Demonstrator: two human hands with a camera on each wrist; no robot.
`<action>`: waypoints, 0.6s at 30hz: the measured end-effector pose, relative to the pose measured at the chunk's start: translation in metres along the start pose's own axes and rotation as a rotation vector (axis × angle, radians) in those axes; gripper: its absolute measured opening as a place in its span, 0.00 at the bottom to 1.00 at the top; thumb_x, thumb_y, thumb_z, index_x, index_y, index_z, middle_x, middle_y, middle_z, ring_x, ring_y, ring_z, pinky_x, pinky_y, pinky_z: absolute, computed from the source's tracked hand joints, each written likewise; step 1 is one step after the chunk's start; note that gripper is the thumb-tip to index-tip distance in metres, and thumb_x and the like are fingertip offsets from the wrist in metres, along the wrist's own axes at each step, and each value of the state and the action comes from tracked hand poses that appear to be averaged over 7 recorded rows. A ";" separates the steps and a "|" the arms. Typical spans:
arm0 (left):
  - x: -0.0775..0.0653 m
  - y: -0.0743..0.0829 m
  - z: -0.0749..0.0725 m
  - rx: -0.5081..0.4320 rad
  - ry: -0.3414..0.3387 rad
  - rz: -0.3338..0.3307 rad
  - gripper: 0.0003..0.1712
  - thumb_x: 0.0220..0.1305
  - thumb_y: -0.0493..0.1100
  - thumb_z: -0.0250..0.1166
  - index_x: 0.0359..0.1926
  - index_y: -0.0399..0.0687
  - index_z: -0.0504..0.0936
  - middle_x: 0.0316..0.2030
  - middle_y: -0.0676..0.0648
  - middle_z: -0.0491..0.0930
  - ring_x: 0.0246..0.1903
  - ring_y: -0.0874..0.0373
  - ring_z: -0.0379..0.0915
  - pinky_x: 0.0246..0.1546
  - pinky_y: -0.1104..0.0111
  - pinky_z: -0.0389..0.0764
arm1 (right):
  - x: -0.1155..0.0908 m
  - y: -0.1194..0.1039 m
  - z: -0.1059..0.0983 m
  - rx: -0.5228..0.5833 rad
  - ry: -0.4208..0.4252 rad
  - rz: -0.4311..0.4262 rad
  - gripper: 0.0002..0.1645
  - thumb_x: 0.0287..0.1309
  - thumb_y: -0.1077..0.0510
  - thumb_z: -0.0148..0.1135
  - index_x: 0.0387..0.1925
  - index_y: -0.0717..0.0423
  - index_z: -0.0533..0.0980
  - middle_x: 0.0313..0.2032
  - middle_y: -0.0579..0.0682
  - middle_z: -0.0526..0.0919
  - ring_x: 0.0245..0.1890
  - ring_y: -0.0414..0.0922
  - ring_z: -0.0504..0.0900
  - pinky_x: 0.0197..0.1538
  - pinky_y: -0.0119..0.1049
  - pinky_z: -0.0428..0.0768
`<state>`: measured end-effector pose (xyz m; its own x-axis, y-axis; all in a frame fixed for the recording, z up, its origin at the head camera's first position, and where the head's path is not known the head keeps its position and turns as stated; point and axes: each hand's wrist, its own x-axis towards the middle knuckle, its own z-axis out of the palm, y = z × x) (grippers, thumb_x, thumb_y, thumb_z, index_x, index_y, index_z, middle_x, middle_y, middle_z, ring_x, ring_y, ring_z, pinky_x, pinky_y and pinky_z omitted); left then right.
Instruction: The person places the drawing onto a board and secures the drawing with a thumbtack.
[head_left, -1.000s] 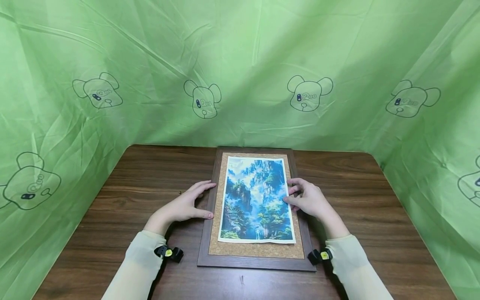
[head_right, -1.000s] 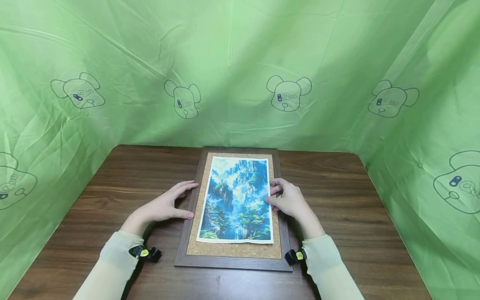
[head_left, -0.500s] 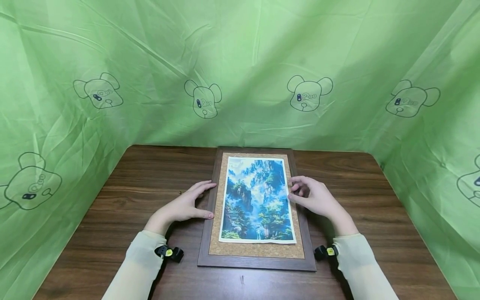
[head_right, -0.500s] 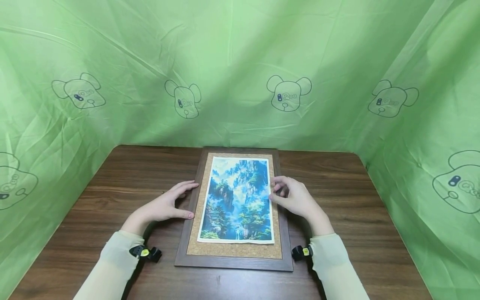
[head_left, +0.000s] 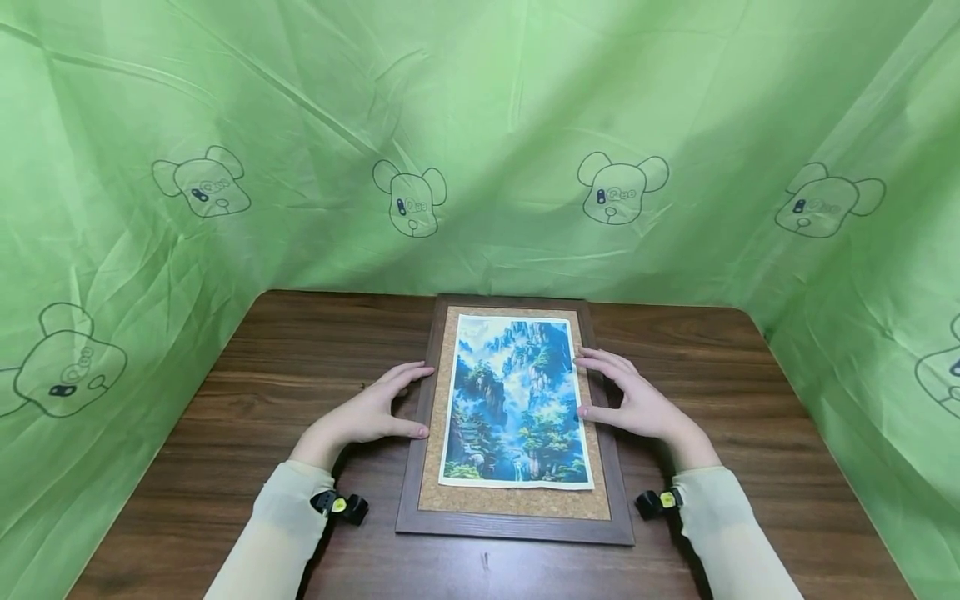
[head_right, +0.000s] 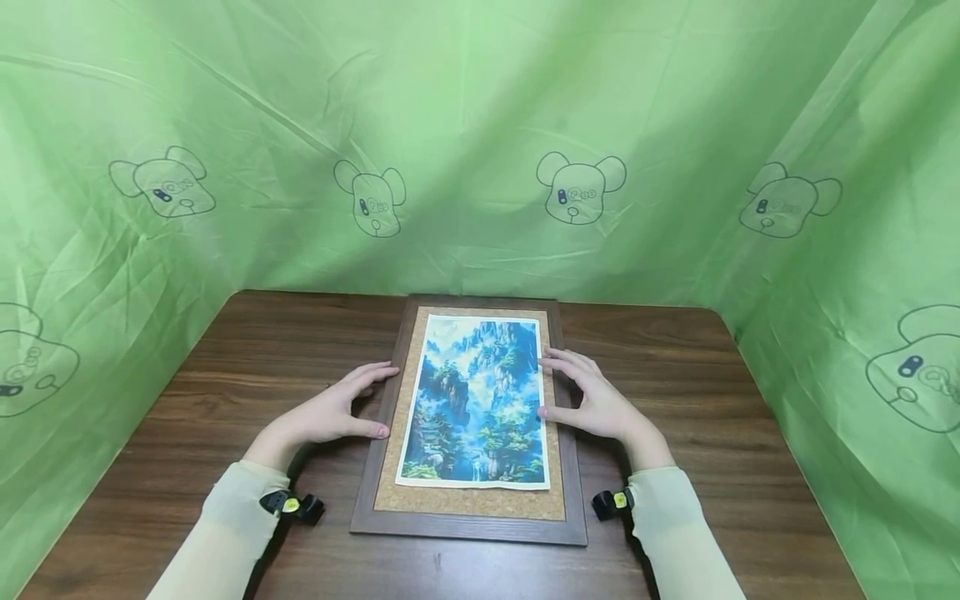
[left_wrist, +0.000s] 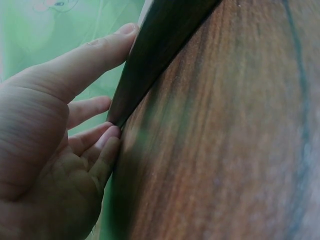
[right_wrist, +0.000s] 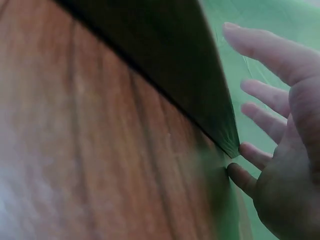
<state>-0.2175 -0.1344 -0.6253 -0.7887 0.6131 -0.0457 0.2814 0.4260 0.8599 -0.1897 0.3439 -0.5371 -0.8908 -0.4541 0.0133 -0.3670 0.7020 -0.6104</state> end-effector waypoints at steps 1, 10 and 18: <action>0.000 0.000 0.000 -0.001 0.001 0.000 0.61 0.59 0.62 0.84 0.86 0.58 0.61 0.86 0.42 0.52 0.82 0.36 0.54 0.77 0.37 0.63 | 0.000 0.001 0.000 0.007 0.000 -0.005 0.47 0.64 0.49 0.82 0.79 0.52 0.71 0.83 0.54 0.62 0.83 0.66 0.52 0.74 0.78 0.55; 0.002 -0.002 -0.002 0.009 0.012 0.021 0.63 0.57 0.62 0.85 0.86 0.55 0.62 0.85 0.42 0.54 0.81 0.38 0.55 0.77 0.40 0.64 | 0.002 0.009 0.006 0.069 -0.038 0.004 0.48 0.66 0.53 0.80 0.82 0.51 0.69 0.86 0.55 0.56 0.85 0.67 0.42 0.73 0.84 0.45; 0.001 -0.002 -0.001 0.003 0.008 0.015 0.63 0.57 0.62 0.85 0.86 0.56 0.62 0.85 0.42 0.54 0.81 0.38 0.55 0.77 0.40 0.64 | 0.001 0.009 0.009 0.041 -0.096 0.084 0.52 0.65 0.45 0.80 0.84 0.47 0.66 0.87 0.51 0.54 0.86 0.67 0.36 0.71 0.87 0.36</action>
<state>-0.2191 -0.1355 -0.6261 -0.7885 0.6144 -0.0290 0.2948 0.4190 0.8588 -0.1913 0.3450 -0.5493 -0.8874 -0.4467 -0.1141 -0.2790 0.7174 -0.6384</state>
